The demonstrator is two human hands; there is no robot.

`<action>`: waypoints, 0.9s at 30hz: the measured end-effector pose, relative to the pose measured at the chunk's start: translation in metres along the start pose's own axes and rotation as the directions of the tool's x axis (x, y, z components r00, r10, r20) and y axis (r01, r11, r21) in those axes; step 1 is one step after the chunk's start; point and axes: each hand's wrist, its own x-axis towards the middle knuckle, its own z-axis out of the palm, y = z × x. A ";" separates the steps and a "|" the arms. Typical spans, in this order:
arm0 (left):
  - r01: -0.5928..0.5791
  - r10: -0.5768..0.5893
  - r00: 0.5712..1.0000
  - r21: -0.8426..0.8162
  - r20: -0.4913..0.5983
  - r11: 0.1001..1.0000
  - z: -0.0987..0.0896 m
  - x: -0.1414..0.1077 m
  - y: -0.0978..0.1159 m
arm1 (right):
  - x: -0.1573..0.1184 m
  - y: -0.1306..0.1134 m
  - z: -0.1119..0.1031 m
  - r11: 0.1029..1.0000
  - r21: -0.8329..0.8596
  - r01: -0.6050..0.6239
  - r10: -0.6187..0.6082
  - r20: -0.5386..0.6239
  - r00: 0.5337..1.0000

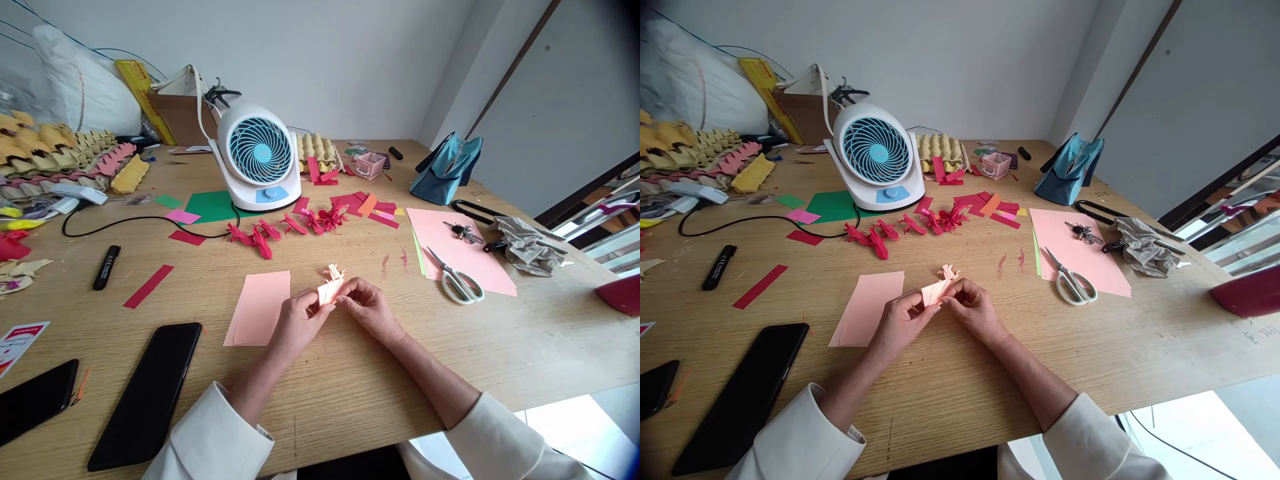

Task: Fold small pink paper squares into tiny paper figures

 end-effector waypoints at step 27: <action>0.417 -0.350 0.909 -0.464 0.226 0.782 0.004 -0.001 0.002 | 0.000 -0.010 -0.001 0.984 0.088 -0.154 0.148 0.071 0.986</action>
